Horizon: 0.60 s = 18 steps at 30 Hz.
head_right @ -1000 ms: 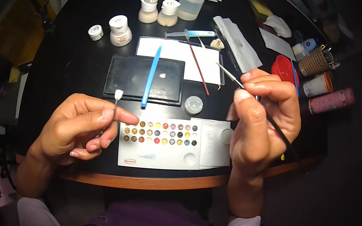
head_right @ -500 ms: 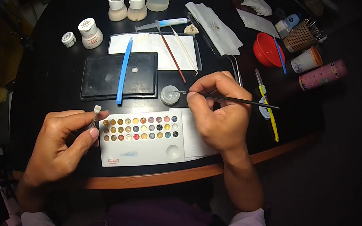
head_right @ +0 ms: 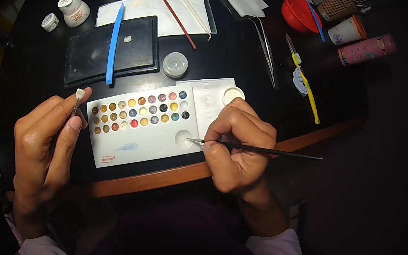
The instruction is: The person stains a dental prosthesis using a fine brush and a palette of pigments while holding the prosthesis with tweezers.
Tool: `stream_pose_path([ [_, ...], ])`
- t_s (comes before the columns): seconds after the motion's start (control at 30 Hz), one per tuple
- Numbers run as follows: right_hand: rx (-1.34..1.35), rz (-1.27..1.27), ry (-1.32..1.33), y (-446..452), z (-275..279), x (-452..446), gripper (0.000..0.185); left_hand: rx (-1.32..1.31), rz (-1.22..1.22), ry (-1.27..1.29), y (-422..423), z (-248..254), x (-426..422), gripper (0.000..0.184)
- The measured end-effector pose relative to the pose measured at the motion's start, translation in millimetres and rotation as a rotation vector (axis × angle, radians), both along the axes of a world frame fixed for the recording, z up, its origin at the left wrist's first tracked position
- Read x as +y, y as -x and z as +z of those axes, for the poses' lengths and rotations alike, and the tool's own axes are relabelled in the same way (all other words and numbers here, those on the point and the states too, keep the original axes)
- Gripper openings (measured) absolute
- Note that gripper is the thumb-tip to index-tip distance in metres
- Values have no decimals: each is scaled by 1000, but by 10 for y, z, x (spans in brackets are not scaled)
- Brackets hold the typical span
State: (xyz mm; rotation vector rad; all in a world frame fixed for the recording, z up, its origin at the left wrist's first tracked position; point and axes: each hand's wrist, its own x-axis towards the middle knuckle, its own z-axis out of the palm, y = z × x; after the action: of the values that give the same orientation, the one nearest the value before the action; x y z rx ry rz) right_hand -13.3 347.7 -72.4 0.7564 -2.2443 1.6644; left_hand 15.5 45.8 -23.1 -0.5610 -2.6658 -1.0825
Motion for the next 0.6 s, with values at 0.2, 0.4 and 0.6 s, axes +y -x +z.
stream_pose_path([
  [0.2, -29, -16, -30, -2, -3, -26, 3, 7, 0, 27, -12, -3, -1, 29],
  [0.4, -70, -10, -14, -3, -14, -11, 3, -8, -9, 54, -15, 27, -7, 29],
  [0.6, -83, 8, 11, 3, -9, -24, 3, -8, -5, 45, -11, 27, -1, 29],
])
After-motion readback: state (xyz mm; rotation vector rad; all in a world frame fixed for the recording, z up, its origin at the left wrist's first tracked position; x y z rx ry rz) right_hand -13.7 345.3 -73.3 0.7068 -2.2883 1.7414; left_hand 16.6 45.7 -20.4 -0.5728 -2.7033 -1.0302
